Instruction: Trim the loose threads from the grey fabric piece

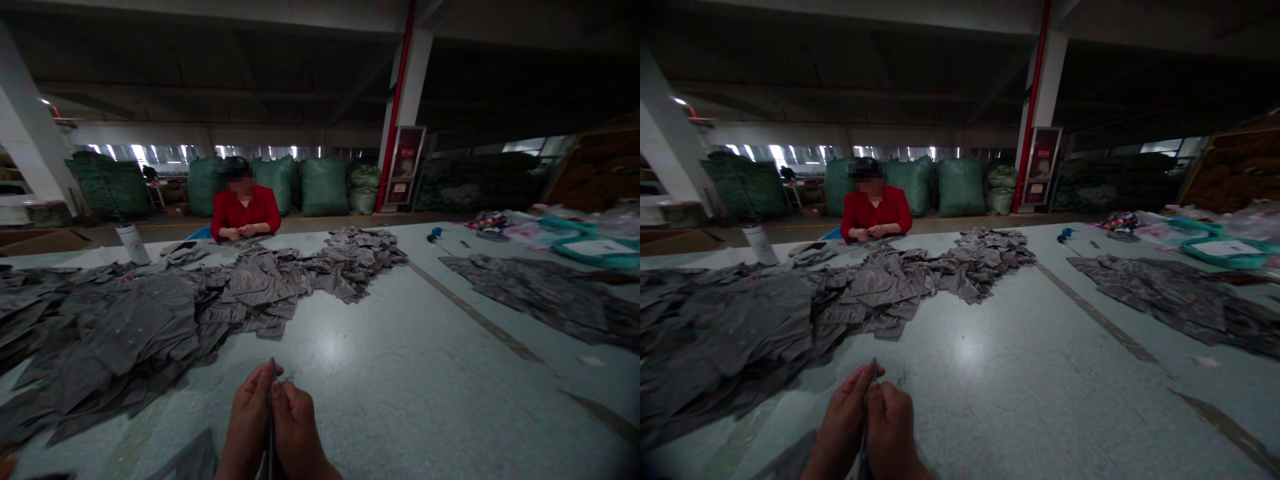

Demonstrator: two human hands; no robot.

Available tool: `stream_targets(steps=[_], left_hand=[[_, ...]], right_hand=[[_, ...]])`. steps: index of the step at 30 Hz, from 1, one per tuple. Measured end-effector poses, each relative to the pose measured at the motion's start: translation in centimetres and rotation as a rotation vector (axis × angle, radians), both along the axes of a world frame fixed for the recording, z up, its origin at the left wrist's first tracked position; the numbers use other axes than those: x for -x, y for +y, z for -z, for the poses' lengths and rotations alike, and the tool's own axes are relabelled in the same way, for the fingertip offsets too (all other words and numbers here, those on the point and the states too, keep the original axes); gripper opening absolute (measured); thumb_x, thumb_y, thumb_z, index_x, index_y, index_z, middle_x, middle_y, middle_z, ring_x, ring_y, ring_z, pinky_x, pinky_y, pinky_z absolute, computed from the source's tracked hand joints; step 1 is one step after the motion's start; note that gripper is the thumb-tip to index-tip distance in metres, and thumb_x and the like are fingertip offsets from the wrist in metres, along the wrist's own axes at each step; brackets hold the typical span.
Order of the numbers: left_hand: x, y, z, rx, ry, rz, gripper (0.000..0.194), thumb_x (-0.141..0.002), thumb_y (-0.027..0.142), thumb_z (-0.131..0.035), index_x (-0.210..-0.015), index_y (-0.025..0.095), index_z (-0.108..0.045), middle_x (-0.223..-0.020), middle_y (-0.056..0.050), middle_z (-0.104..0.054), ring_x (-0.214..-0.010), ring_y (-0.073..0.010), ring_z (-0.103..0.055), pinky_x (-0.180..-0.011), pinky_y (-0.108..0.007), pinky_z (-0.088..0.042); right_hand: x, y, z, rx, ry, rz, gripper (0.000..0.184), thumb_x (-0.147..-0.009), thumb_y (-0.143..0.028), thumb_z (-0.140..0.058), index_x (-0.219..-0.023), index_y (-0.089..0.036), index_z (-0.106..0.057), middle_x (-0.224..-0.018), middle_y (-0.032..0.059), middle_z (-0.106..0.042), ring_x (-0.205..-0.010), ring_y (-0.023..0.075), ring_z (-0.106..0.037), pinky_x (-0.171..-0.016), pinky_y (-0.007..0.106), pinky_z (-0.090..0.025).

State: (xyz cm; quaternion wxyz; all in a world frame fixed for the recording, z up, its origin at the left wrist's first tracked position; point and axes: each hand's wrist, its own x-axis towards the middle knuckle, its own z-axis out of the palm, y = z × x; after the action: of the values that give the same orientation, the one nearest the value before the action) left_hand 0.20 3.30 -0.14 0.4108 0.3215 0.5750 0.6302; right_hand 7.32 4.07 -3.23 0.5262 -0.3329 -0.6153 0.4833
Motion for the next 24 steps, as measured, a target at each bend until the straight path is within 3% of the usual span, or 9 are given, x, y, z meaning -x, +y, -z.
stream_targets(steps=[5,8,14,21,24], left_hand=[[0.4,0.7,-0.8,-0.004,-0.175,0.058,0.033,-0.057,0.045,-0.068,-0.066,0.015,-0.058,-0.052,0.004,-0.053,-0.048,-0.0096,-0.049,-0.047,-0.019,-0.040],[0.9,0.8,-1.3,0.032,-0.157,0.123,0.029,-0.060,0.041,-0.067,-0.066,0.015,-0.057,-0.048,0.006,-0.051,-0.043,-0.0079,-0.047,-0.043,-0.018,-0.037],[0.3,-0.2,-0.4,0.008,-0.142,0.127,0.033,-0.062,0.047,-0.064,-0.068,0.015,-0.058,-0.054,0.003,-0.056,-0.050,-0.0097,-0.052,-0.049,-0.019,-0.041],[1.1,1.1,-2.4,0.074,-0.025,0.153,0.028,-0.057,0.041,-0.068,-0.067,0.016,-0.060,-0.047,0.007,-0.052,-0.040,-0.0067,-0.045,-0.039,-0.016,-0.034],[1.0,1.0,-2.0,0.096,-0.033,0.168,0.032,-0.058,0.046,-0.066,-0.066,0.016,-0.058,-0.044,0.007,-0.049,-0.038,-0.0069,-0.045,-0.037,-0.016,-0.033]], right_hand=[[-0.7,1.1,-1.0,-0.083,-0.118,-0.030,0.041,-0.087,-0.040,-0.032,-0.055,-0.016,-0.044,-0.050,-0.0031,-0.039,-0.048,0.0086,-0.037,-0.045,0.019,-0.029],[-0.7,1.3,-1.4,-0.071,-0.105,-0.013,0.041,-0.086,-0.041,-0.033,-0.054,-0.017,-0.041,-0.048,-0.0044,-0.035,-0.046,0.0080,-0.034,-0.043,0.019,-0.027],[-0.4,0.4,-0.5,0.025,0.112,-0.068,0.040,-0.086,-0.044,-0.034,-0.057,-0.016,-0.041,-0.053,-0.0037,-0.037,-0.050,0.0084,-0.035,-0.047,0.019,-0.031],[-0.8,0.8,-0.5,-0.017,0.030,-0.064,0.042,-0.086,-0.044,-0.032,-0.055,-0.017,-0.035,-0.049,-0.0056,-0.031,-0.047,0.0070,-0.030,-0.042,0.018,-0.024],[-0.6,0.4,-0.4,-0.004,0.053,-0.010,0.041,-0.086,-0.044,-0.032,-0.054,-0.017,-0.034,-0.050,-0.0051,-0.032,-0.048,0.0073,-0.030,-0.042,0.019,-0.025]])
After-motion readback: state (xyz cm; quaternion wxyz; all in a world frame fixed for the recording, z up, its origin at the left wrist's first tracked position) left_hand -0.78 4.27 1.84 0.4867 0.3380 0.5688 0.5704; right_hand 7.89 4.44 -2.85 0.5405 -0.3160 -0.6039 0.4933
